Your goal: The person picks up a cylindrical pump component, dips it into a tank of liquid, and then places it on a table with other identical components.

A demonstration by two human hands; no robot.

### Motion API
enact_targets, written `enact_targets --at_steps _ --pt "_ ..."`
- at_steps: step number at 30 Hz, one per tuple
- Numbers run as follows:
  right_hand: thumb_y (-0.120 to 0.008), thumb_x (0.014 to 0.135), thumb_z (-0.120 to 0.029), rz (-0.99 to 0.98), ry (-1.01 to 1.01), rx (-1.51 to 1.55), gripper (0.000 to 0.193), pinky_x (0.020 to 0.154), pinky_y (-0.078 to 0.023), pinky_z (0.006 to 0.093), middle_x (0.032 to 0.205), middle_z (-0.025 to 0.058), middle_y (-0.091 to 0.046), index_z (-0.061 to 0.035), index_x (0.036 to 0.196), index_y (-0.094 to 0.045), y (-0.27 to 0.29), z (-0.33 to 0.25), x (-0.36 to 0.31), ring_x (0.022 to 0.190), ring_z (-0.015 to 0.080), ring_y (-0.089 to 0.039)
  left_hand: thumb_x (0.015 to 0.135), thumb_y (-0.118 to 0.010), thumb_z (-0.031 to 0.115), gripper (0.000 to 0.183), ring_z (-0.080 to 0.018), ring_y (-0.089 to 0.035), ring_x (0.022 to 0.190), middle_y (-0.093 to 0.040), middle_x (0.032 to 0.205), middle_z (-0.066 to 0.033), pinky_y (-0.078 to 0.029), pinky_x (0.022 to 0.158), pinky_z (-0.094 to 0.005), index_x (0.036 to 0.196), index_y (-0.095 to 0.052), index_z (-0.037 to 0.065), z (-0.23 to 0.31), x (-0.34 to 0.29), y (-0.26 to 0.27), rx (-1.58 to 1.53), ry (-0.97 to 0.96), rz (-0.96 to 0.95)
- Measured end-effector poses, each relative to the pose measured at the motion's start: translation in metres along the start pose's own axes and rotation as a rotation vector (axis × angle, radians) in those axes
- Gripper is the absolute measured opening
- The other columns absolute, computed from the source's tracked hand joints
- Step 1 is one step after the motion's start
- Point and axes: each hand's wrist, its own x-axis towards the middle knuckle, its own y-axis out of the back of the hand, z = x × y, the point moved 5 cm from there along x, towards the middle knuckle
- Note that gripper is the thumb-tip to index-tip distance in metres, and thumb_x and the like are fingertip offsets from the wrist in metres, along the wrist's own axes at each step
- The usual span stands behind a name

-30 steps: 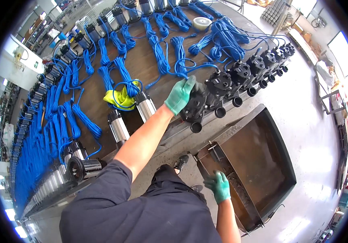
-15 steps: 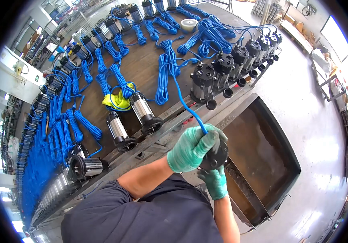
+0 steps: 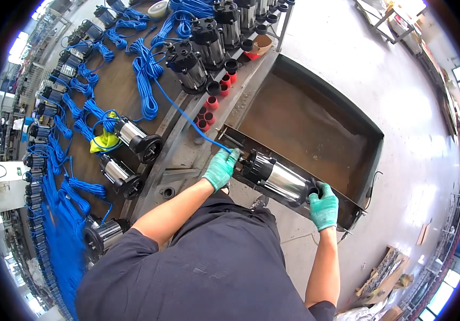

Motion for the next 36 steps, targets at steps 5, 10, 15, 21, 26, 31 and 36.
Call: enact_targets --at_steps 5,10,15,21,26,31,36 --pt "-0.065 0.082 -0.016 0.041 0.1 -0.37 0.032 0.074 -0.054 0.0452 0.088 0.0222 -0.071 -0.0048 0.111 -0.068 0.006 -0.005 0.011 0.082 0.0386 -0.069 0.102 -0.048 0.052 0.055 -0.0456 -0.066 0.087 -0.069 0.096 -0.0267 -0.051 0.079 -0.0476 0.104 -0.071 0.002 -0.035 0.008 -0.025 0.427 0.188 -0.327" --pt "-0.062 0.085 -0.02 0.084 0.036 -0.455 0.026 0.076 -0.053 0.0482 0.088 0.0224 -0.071 -0.0093 0.109 -0.066 -0.001 -0.004 0.002 0.084 0.0417 -0.068 0.101 -0.049 0.044 0.049 -0.0391 -0.069 0.084 -0.071 0.091 -0.0214 -0.053 0.074 -0.0482 0.099 -0.072 0.001 0.031 0.038 0.049 0.526 0.028 -0.504" --pt "-0.058 0.091 -0.02 0.145 -0.001 -0.495 0.024 0.079 -0.053 0.0482 0.096 0.021 -0.072 -0.0108 0.112 -0.065 -0.007 0.003 0.001 0.09 0.0412 -0.068 0.09 -0.065 0.037 0.039 -0.0386 -0.068 0.099 -0.069 0.104 -0.0232 -0.053 0.086 -0.0467 0.111 -0.068 0.004 0.049 0.117 0.253 0.707 -0.062 0.398" --pt "-0.06 0.09 -0.015 0.194 -0.014 -0.442 0.024 0.08 -0.053 0.0479 0.096 0.0206 -0.072 -0.0111 0.113 -0.065 -0.012 0.008 0.001 0.089 0.0403 -0.069 0.082 -0.07 0.059 0.108 -0.0375 -0.049 0.136 -0.048 0.149 -0.0243 -0.041 0.112 -0.0445 0.16 -0.016 0.008 -0.02 0.16 0.331 0.961 0.637 0.113" --pt "-0.06 0.09 -0.014 0.192 -0.017 -0.408 0.024 0.081 -0.053 0.0471 0.097 0.0214 -0.072 -0.01 0.112 -0.066 -0.012 0.005 -0.001 0.09 0.0404 -0.069 0.081 -0.073 0.029 0.088 -0.0358 -0.057 0.124 -0.057 0.137 -0.024 -0.046 0.105 -0.0423 0.153 -0.03 0.004 -0.057 0.189 0.335 0.81 0.555 0.177" --pt "-0.059 0.09 -0.014 0.204 0.02 -0.379 0.023 0.081 -0.053 0.0466 0.098 0.0218 -0.072 -0.0092 0.112 -0.066 -0.014 0.011 0.0 0.089 0.0403 -0.069 0.081 -0.068 0.028 0.051 -0.0273 -0.069 0.094 -0.071 0.107 -0.0192 -0.054 0.084 -0.0377 0.125 -0.063 0.003 0.003 0.173 0.418 0.498 0.141 0.322" --pt "-0.059 0.091 -0.014 0.222 -0.009 -0.363 0.021 0.08 -0.053 0.0463 0.096 0.0214 -0.072 -0.009 0.11 -0.066 -0.013 0.004 -0.001 0.089 0.0396 -0.069 0.078 -0.07 0.03 0.039 -0.0343 -0.07 0.1 -0.072 0.105 -0.0227 -0.054 0.091 -0.04 0.106 -0.073 0.004 0.187 0.089 0.473 0.999 -0.038 0.549"
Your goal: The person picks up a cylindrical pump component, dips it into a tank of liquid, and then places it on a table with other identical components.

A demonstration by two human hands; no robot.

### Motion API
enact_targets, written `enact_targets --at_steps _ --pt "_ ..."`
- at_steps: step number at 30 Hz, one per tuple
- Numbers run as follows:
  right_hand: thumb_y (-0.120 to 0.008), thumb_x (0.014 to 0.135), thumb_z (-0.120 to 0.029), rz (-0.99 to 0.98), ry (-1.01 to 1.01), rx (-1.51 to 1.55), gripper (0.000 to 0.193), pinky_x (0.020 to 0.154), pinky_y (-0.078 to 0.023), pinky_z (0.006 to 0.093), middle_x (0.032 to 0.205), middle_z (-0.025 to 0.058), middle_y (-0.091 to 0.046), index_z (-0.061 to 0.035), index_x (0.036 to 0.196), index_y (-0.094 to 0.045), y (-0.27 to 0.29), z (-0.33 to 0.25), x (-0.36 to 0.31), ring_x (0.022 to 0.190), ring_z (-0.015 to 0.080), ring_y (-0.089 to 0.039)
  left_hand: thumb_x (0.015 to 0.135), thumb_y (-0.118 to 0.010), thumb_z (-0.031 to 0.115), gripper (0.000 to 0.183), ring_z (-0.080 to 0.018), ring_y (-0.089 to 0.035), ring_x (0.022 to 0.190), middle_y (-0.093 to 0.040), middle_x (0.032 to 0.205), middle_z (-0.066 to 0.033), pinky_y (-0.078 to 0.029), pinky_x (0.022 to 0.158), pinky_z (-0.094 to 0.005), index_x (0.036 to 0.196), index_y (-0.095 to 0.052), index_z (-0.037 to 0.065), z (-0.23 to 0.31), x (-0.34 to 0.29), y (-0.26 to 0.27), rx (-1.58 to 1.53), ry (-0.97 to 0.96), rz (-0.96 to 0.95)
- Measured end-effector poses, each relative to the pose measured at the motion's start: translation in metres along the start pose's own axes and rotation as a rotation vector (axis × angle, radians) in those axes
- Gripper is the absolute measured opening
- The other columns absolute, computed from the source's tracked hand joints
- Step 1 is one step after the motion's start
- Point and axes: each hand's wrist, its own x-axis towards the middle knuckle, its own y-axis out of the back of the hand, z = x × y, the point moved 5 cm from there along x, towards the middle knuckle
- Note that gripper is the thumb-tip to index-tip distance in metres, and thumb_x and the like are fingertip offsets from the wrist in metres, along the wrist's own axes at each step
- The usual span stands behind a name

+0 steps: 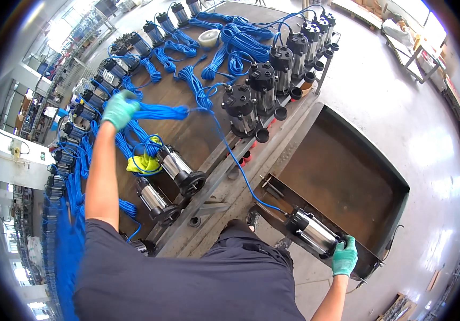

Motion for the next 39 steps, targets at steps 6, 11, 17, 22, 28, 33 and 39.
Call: enact_targets --at_steps 6,11,17,22,28,33,39 --pt "-0.059 0.091 -0.013 0.003 0.016 0.02 0.019 0.079 -0.053 0.0463 0.095 0.0204 -0.072 -0.0091 0.109 -0.066 -0.006 0.005 0.003 0.089 0.0395 -0.069 0.082 -0.071 0.012 0.031 -0.016 -0.067 0.074 -0.072 0.084 -0.0061 -0.053 0.068 -0.0312 0.112 -0.072 0.004 -0.02 0.034 0.061 -0.334 -0.001 0.191" --pt "-0.06 0.091 -0.014 -0.004 0.022 0.014 0.02 0.08 -0.053 0.0459 0.097 0.0203 -0.072 -0.0094 0.11 -0.066 -0.004 0.0 0.002 0.09 0.0394 -0.069 0.079 -0.08 0.012 0.053 -0.0188 -0.067 0.09 -0.071 0.106 -0.0117 -0.054 0.075 -0.0312 0.128 -0.062 -0.001 -0.121 0.123 -0.018 -0.376 0.067 0.45" --pt "-0.06 0.091 -0.02 0.028 -0.024 0.03 0.025 0.084 -0.053 0.0469 0.104 0.0195 -0.072 -0.011 0.114 -0.065 0.006 -0.002 -0.007 0.097 0.04 -0.068 0.085 -0.077 0.02 0.053 -0.0237 -0.066 0.1 -0.068 0.115 -0.0147 -0.054 0.087 -0.0351 0.131 -0.058 0.001 -0.072 0.071 -0.125 -0.721 0.128 0.476" --pt "-0.063 0.089 -0.029 0.006 0.006 0.094 0.032 0.083 -0.053 0.0461 0.103 0.0194 -0.072 -0.0106 0.115 -0.065 0.009 -0.01 -0.006 0.096 0.0402 -0.068 0.099 -0.061 0.014 0.016 -0.0119 -0.063 0.068 -0.066 0.083 -0.0037 -0.052 0.056 -0.0271 0.113 -0.063 0.006 0.102 -0.062 -0.143 -1.183 -0.02 -0.037" --pt "-0.066 0.093 -0.039 -0.028 -0.039 0.217 0.051 0.088 -0.053 0.0433 0.111 0.0201 -0.071 -0.0066 0.132 -0.057 0.014 0.015 -0.02 0.099 0.0368 -0.069 0.094 -0.069 0.029 0.033 -0.0215 -0.069 0.086 -0.072 0.097 -0.0135 -0.055 0.077 -0.0342 0.111 -0.065 0.001 0.252 -0.253 -0.253 -0.836 -0.318 -0.76" --pt "-0.066 0.096 -0.04 0.052 -0.288 0.452 0.05 0.083 -0.052 0.0413 0.099 0.0177 -0.07 -0.0064 0.132 -0.056 0.008 0.113 -0.047 0.088 0.0334 -0.066 0.084 -0.081 0.032 0.057 -0.0292 -0.069 0.096 -0.071 0.104 -0.021 -0.054 0.086 -0.0378 0.12 -0.059 -0.005 0.286 -0.34 -0.306 -0.722 -0.297 -0.736" --pt "-0.069 0.091 -0.035 0.291 -0.572 0.115 0.043 0.082 -0.053 0.0477 0.101 0.0182 -0.072 -0.0093 0.123 -0.059 0.017 0.26 -0.075 0.093 0.0377 -0.069 0.083 -0.084 0.026 0.059 -0.0214 -0.065 0.095 -0.068 0.108 -0.0143 -0.052 0.086 -0.0335 0.123 -0.052 -0.002 0.299 -0.368 -0.305 -0.762 -0.252 -0.655"
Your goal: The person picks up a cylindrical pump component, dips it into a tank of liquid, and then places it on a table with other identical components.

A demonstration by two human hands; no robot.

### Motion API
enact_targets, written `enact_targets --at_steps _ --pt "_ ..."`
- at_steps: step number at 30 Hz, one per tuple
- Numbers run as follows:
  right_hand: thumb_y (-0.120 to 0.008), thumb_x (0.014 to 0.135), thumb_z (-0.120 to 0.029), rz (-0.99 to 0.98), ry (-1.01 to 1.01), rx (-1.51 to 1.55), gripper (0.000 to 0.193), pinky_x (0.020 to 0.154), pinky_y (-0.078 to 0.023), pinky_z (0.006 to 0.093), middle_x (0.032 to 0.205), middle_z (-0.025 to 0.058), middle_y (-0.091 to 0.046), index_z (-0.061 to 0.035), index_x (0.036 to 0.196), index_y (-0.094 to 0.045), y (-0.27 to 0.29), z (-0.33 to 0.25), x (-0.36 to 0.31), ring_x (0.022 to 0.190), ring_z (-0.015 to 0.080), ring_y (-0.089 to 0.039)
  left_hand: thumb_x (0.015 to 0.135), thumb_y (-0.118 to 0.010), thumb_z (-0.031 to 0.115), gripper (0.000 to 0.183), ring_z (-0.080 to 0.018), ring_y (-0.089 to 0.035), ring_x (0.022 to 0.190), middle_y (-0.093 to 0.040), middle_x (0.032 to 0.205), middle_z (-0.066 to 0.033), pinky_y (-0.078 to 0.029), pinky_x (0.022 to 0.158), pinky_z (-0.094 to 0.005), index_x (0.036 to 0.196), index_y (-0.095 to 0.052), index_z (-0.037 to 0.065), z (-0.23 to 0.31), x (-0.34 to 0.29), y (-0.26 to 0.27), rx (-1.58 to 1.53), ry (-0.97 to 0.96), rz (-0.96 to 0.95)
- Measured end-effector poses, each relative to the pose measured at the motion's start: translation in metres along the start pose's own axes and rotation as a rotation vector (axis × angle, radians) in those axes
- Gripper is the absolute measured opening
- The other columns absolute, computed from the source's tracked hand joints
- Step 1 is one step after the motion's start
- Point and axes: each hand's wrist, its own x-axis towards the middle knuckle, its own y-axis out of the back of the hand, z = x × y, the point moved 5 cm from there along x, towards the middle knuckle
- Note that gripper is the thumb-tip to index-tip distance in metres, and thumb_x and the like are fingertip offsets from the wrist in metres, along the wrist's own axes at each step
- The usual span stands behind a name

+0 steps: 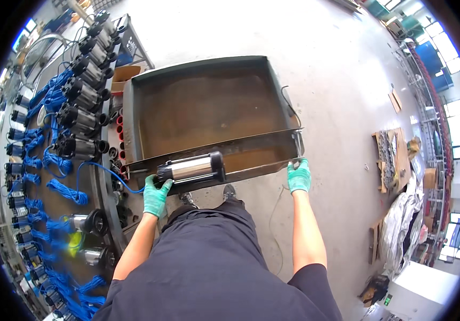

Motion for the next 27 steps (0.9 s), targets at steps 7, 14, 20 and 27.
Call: enact_targets --at_steps 7,14,20,27 --pt "-0.073 0.088 -0.039 -0.025 -0.356 0.244 0.047 0.079 -0.053 0.047 0.1 0.0203 -0.072 -0.0076 0.12 -0.058 -0.029 0.068 0.052 0.091 0.039 -0.07 0.078 -0.089 0.027 0.066 -0.0228 -0.064 0.096 -0.068 0.108 -0.0164 -0.051 0.089 -0.0341 0.12 -0.049 -0.004 0.025 -0.004 -0.005 0.061 0.043 0.009" --pt "-0.074 0.086 -0.034 0.052 -0.126 0.096 0.038 0.077 -0.053 0.0458 0.093 0.0166 -0.073 -0.009 0.112 -0.062 -0.036 0.045 0.043 0.087 0.0364 -0.07 0.077 -0.089 0.027 0.063 -0.0226 -0.065 0.092 -0.069 0.104 -0.0159 -0.051 0.088 -0.0339 0.116 -0.05 -0.004 0.022 -0.003 0.0 0.114 0.051 0.012" --pt "-0.069 0.091 -0.031 0.165 -0.142 0.392 0.029 0.07 -0.051 0.0433 0.082 0.0153 -0.07 -0.005 0.102 -0.065 -0.07 0.062 0.056 0.073 0.0314 -0.066 0.075 -0.091 0.024 0.065 -0.0217 -0.065 0.09 -0.069 0.102 -0.0151 -0.053 0.085 -0.0345 0.116 -0.049 -0.004 0.019 0.003 0.0 0.107 0.046 0.009" --pt "-0.067 0.097 -0.017 -0.512 0.07 0.837 0.021 0.055 -0.037 0.0215 0.077 -0.0069 -0.059 -0.0044 0.113 -0.072 -0.008 -0.071 -0.023 0.065 0.0023 -0.045 0.075 -0.09 0.028 0.068 -0.0237 -0.066 0.092 -0.068 0.104 -0.0163 -0.052 0.085 -0.0357 0.117 -0.047 -0.004 0.018 0.002 -0.004 0.071 0.036 -0.002"
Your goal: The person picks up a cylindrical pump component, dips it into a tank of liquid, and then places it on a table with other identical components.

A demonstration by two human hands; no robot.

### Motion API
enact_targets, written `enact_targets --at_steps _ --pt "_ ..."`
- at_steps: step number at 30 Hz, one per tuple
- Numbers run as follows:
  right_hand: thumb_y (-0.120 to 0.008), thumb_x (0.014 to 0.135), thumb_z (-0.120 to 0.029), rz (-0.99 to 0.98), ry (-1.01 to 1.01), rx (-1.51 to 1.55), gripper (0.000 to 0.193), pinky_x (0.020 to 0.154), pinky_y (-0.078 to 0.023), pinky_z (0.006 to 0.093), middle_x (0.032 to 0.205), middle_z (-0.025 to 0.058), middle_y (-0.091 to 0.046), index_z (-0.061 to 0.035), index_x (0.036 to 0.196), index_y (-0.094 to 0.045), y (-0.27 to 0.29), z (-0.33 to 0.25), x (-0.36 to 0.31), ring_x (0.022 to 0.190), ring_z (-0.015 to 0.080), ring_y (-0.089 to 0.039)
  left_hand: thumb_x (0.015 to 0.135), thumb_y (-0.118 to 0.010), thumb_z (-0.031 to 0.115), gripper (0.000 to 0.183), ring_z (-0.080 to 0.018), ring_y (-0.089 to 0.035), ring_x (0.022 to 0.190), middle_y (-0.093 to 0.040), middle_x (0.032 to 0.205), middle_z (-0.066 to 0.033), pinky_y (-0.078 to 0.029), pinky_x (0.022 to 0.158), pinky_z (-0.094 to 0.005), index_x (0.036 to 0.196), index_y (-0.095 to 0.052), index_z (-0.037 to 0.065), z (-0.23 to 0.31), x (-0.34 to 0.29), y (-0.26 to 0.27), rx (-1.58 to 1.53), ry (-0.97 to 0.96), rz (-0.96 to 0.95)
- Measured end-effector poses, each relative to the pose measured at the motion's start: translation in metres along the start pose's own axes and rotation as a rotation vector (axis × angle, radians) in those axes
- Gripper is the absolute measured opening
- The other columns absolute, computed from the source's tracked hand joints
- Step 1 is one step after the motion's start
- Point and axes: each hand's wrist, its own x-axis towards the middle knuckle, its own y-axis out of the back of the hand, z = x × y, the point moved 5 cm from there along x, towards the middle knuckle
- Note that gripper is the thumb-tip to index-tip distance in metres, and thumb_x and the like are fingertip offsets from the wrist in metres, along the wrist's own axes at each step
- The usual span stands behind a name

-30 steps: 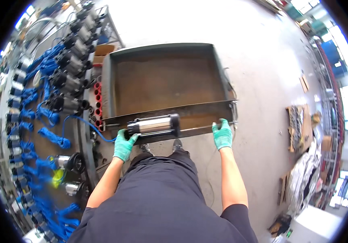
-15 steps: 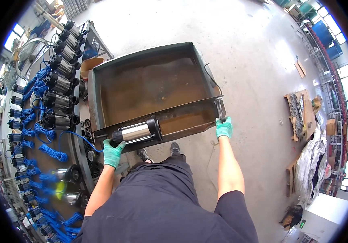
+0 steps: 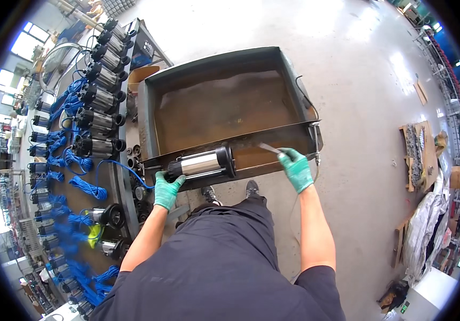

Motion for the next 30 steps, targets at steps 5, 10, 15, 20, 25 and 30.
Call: enact_targets --at_steps 5,10,15,20,25,30 --pt "-0.066 0.098 -0.018 -0.238 0.204 -0.158 0.024 0.077 -0.05 0.0279 0.097 0.0058 -0.073 -0.0009 0.115 -0.069 -0.057 -0.004 0.0 0.085 0.0111 -0.061 0.076 -0.09 0.028 0.067 -0.0231 -0.065 0.093 -0.068 0.104 -0.0156 -0.052 0.087 -0.0348 0.117 -0.047 -0.003 -0.004 0.001 -0.001 0.023 0.009 0.007" --pt "-0.064 0.099 -0.019 -0.321 0.195 -0.218 0.025 0.081 -0.051 0.0303 0.098 0.0083 -0.074 0.0002 0.114 -0.068 -0.084 0.0 0.01 0.087 0.0146 -0.063 0.078 -0.089 0.026 0.066 -0.0227 -0.063 0.096 -0.066 0.108 -0.0154 -0.052 0.089 -0.0341 0.12 -0.046 -0.003 -0.003 -0.002 -0.001 -0.012 0.037 -0.019" --pt "-0.06 0.101 -0.022 -0.334 0.071 -0.091 0.024 0.065 -0.046 0.0269 0.082 0.0021 -0.065 -0.0032 0.111 -0.07 -0.089 0.008 0.021 0.07 0.0108 -0.055 0.079 -0.089 0.026 0.065 -0.0224 -0.063 0.095 -0.066 0.107 -0.0148 -0.051 0.088 -0.0343 0.119 -0.046 -0.002 -0.003 -0.001 -0.001 -0.072 0.051 -0.045" --pt "-0.052 0.105 -0.032 -0.363 -0.325 0.31 0.031 0.042 -0.025 0.0222 0.063 -0.0082 -0.037 -0.0079 0.119 -0.065 -0.096 0.016 0.02 0.049 0.0041 -0.033 0.079 -0.088 0.025 0.062 -0.0217 -0.063 0.094 -0.066 0.107 -0.0142 -0.051 0.088 -0.034 0.118 -0.047 -0.002 0.002 -0.001 0.001 -0.019 0.063 -0.061" --pt "-0.052 0.104 -0.042 -0.387 -0.362 0.39 0.037 0.04 -0.025 0.0233 0.059 -0.0059 -0.038 -0.0073 0.112 -0.064 -0.094 0.009 0.018 0.045 0.0057 -0.033 0.079 -0.088 0.025 0.064 -0.0196 -0.064 0.092 -0.068 0.103 -0.0133 -0.052 0.085 -0.0332 0.116 -0.045 -0.002 0.001 -0.002 0.001 -0.006 0.005 -0.035" --pt "-0.045 0.104 -0.055 -0.483 -0.298 -0.181 0.056 0.041 -0.041 0.0315 0.058 0.0035 -0.054 -0.0031 0.095 -0.066 -0.092 -0.002 0.023 0.043 0.0126 -0.051 0.078 -0.089 0.027 0.064 -0.0198 -0.064 0.092 -0.068 0.103 -0.0136 -0.052 0.085 -0.0335 0.116 -0.046 -0.002 -0.001 -0.002 0.001 -0.001 0.021 -0.046"
